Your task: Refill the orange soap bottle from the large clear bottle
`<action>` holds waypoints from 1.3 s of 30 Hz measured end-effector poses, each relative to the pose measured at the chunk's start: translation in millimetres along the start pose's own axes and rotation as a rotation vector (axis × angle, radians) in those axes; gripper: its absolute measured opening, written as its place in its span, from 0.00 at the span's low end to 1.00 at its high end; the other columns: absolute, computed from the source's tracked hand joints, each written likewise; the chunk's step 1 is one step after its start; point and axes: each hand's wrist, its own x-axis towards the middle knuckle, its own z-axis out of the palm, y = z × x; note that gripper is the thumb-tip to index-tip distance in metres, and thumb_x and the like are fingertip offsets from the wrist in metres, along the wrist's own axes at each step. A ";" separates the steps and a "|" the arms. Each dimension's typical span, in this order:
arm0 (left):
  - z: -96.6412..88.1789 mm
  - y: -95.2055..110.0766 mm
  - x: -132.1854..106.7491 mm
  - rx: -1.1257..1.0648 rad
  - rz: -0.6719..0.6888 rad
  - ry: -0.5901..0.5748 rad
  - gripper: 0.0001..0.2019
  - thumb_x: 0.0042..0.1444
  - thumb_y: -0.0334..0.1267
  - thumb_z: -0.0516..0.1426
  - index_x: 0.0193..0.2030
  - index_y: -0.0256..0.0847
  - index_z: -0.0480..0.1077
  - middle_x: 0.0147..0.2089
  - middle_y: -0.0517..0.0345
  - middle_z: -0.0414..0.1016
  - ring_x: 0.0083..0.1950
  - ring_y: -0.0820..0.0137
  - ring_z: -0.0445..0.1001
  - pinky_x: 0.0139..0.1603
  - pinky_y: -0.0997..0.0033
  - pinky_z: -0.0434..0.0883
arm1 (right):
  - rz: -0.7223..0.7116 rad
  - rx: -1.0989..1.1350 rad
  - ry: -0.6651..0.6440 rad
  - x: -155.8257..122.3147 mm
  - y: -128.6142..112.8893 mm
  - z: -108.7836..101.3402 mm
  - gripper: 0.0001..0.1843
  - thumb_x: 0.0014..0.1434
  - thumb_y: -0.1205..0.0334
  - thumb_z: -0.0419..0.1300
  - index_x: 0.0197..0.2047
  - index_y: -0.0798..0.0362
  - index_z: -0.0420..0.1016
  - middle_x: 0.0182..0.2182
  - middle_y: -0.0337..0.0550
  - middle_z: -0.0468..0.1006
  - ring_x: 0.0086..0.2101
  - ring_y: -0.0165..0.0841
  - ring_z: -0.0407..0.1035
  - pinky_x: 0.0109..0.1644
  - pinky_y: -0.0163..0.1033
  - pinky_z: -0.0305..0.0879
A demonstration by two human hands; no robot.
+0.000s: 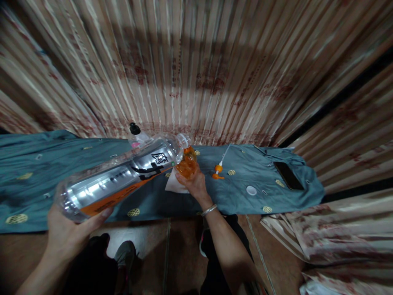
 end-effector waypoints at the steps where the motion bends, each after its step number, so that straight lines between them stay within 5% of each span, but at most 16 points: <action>1: 0.7 0.9 0.2 -0.002 -0.005 0.002 0.43 0.30 0.66 0.80 0.53 0.48 0.80 0.60 0.40 0.90 0.64 0.31 0.91 0.72 0.21 0.83 | -0.001 -0.002 0.005 -0.1 -0.1 0.2 0.37 0.52 0.51 0.88 0.63 0.48 0.86 0.56 0.52 0.97 0.61 0.62 0.92 0.73 0.70 0.87; 18: 1.5 -4.4 0.5 0.005 0.053 0.001 0.45 0.33 0.71 0.80 0.55 0.47 0.81 0.61 0.40 0.92 0.63 0.34 0.92 0.68 0.27 0.86 | -0.026 -0.016 0.005 -0.9 -1.5 -0.8 0.36 0.53 0.50 0.87 0.62 0.49 0.86 0.57 0.54 0.98 0.60 0.60 0.93 0.71 0.68 0.89; 39: 2.3 -6.7 -0.5 -0.003 0.057 -0.002 0.48 0.33 0.73 0.80 0.57 0.47 0.83 0.63 0.37 0.92 0.65 0.29 0.91 0.71 0.17 0.83 | -0.032 -0.043 0.016 0.2 0.1 1.6 0.33 0.55 0.55 0.88 0.62 0.48 0.89 0.55 0.53 0.98 0.60 0.61 0.93 0.70 0.67 0.90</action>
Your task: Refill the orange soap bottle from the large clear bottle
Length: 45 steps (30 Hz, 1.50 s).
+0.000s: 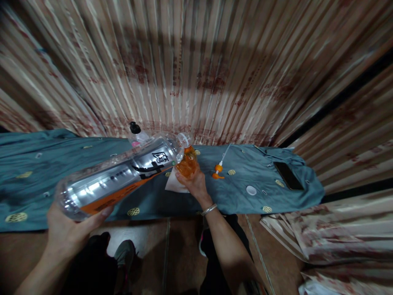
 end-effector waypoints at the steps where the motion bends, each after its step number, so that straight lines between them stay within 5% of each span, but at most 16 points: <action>1: 0.3 -0.9 -0.4 0.005 0.008 0.002 0.48 0.34 0.74 0.80 0.58 0.47 0.83 0.63 0.38 0.93 0.65 0.30 0.92 0.71 0.18 0.84 | -0.002 0.003 -0.003 0.1 0.4 -0.3 0.33 0.55 0.55 0.88 0.63 0.49 0.89 0.55 0.53 0.98 0.60 0.61 0.93 0.70 0.67 0.90; 6: 0.6 -4.4 -1.8 0.017 0.054 0.010 0.48 0.38 0.74 0.79 0.61 0.46 0.84 0.62 0.38 0.93 0.61 0.35 0.93 0.66 0.28 0.88 | -0.021 0.025 -0.001 0.4 3.4 -2.0 0.36 0.54 0.51 0.88 0.63 0.49 0.88 0.56 0.53 0.98 0.59 0.61 0.93 0.69 0.66 0.90; 17: -2.0 -3.0 -1.2 0.039 0.067 0.003 0.48 0.39 0.73 0.79 0.61 0.45 0.85 0.63 0.35 0.93 0.63 0.30 0.93 0.68 0.18 0.86 | -0.018 0.031 0.004 0.6 8.9 0.2 0.38 0.53 0.47 0.88 0.63 0.49 0.85 0.56 0.54 0.98 0.59 0.59 0.93 0.71 0.66 0.89; 26: 0.7 -3.5 -0.2 0.039 0.057 0.007 0.45 0.38 0.70 0.79 0.60 0.47 0.84 0.63 0.41 0.93 0.63 0.37 0.93 0.68 0.29 0.87 | -0.033 0.039 0.000 -0.5 4.2 -1.6 0.37 0.53 0.48 0.88 0.62 0.49 0.86 0.57 0.56 0.98 0.59 0.59 0.93 0.68 0.65 0.91; 45: 0.2 11.4 2.9 -0.010 -0.070 -0.013 0.43 0.30 0.61 0.81 0.54 0.46 0.81 0.63 0.33 0.92 0.65 0.27 0.91 0.72 0.16 0.82 | 0.011 0.009 0.009 -0.7 0.2 -1.3 0.36 0.53 0.53 0.89 0.62 0.50 0.86 0.57 0.55 0.98 0.59 0.61 0.93 0.70 0.68 0.89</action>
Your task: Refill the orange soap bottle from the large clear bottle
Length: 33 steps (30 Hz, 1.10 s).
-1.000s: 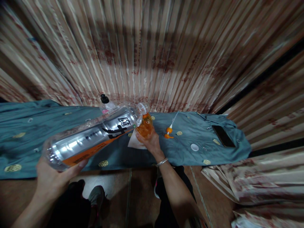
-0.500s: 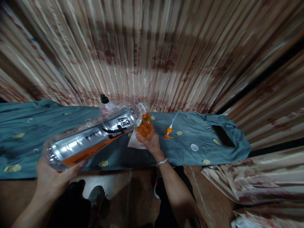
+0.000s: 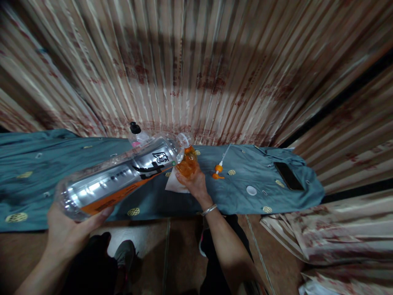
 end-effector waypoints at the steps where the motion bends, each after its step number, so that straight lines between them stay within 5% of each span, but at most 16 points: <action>1: -0.2 0.0 -0.1 -0.001 0.004 -0.001 0.43 0.30 0.61 0.81 0.54 0.46 0.81 0.63 0.34 0.93 0.65 0.28 0.91 0.72 0.17 0.82 | 0.003 -0.003 0.002 0.0 -0.5 0.0 0.36 0.53 0.53 0.89 0.62 0.50 0.87 0.56 0.55 0.98 0.59 0.61 0.93 0.70 0.68 0.89; 11: 0.0 -4.6 -2.4 0.005 0.068 0.023 0.45 0.33 0.64 0.80 0.58 0.45 0.83 0.61 0.37 0.93 0.62 0.33 0.93 0.68 0.27 0.86 | 0.013 -0.013 0.000 -0.7 -2.7 -0.3 0.34 0.54 0.54 0.89 0.61 0.48 0.87 0.55 0.52 0.98 0.59 0.61 0.93 0.71 0.67 0.89; 19: -2.3 -5.4 -2.7 0.004 0.034 0.006 0.46 0.32 0.64 0.81 0.58 0.44 0.84 0.64 0.32 0.92 0.66 0.29 0.91 0.72 0.20 0.82 | 0.003 -0.015 -0.013 -0.7 -1.7 -1.8 0.37 0.55 0.52 0.88 0.64 0.49 0.85 0.56 0.54 0.97 0.59 0.60 0.93 0.72 0.70 0.88; 24: -1.6 -6.0 -2.8 0.018 0.055 0.008 0.49 0.34 0.65 0.80 0.63 0.44 0.84 0.63 0.36 0.93 0.64 0.32 0.92 0.71 0.24 0.84 | -0.017 -0.017 -0.019 0.7 2.0 -2.0 0.34 0.54 0.51 0.88 0.61 0.48 0.87 0.56 0.53 0.97 0.61 0.62 0.92 0.72 0.69 0.88; 33: -1.8 -9.2 -4.7 -0.003 0.060 0.007 0.45 0.35 0.67 0.81 0.58 0.48 0.82 0.62 0.43 0.91 0.64 0.36 0.92 0.71 0.30 0.86 | -0.016 0.002 -0.012 0.6 5.8 1.2 0.36 0.56 0.50 0.88 0.64 0.49 0.87 0.55 0.52 0.97 0.59 0.60 0.93 0.70 0.67 0.89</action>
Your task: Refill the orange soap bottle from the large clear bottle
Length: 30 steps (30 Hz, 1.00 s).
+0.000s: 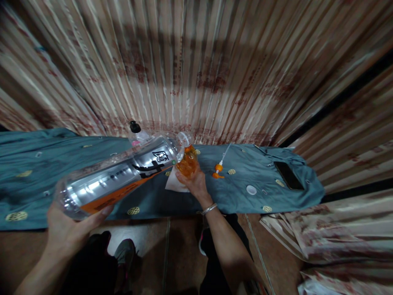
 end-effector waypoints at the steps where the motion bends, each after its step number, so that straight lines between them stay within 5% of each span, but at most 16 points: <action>1: 0.5 0.8 0.5 -0.004 -0.009 0.003 0.45 0.34 0.67 0.81 0.58 0.47 0.82 0.61 0.42 0.91 0.64 0.36 0.92 0.71 0.30 0.86 | 0.003 -0.001 -0.001 0.0 0.1 0.2 0.36 0.56 0.50 0.88 0.64 0.49 0.87 0.56 0.52 0.97 0.60 0.60 0.93 0.70 0.67 0.89; 30: 2.8 3.7 2.6 -0.009 -0.035 0.000 0.48 0.30 0.67 0.81 0.58 0.44 0.83 0.64 0.33 0.92 0.66 0.29 0.91 0.72 0.20 0.82 | 0.011 0.014 -0.016 2.0 1.4 -2.8 0.37 0.54 0.49 0.89 0.63 0.47 0.87 0.56 0.53 0.97 0.61 0.63 0.92 0.72 0.72 0.88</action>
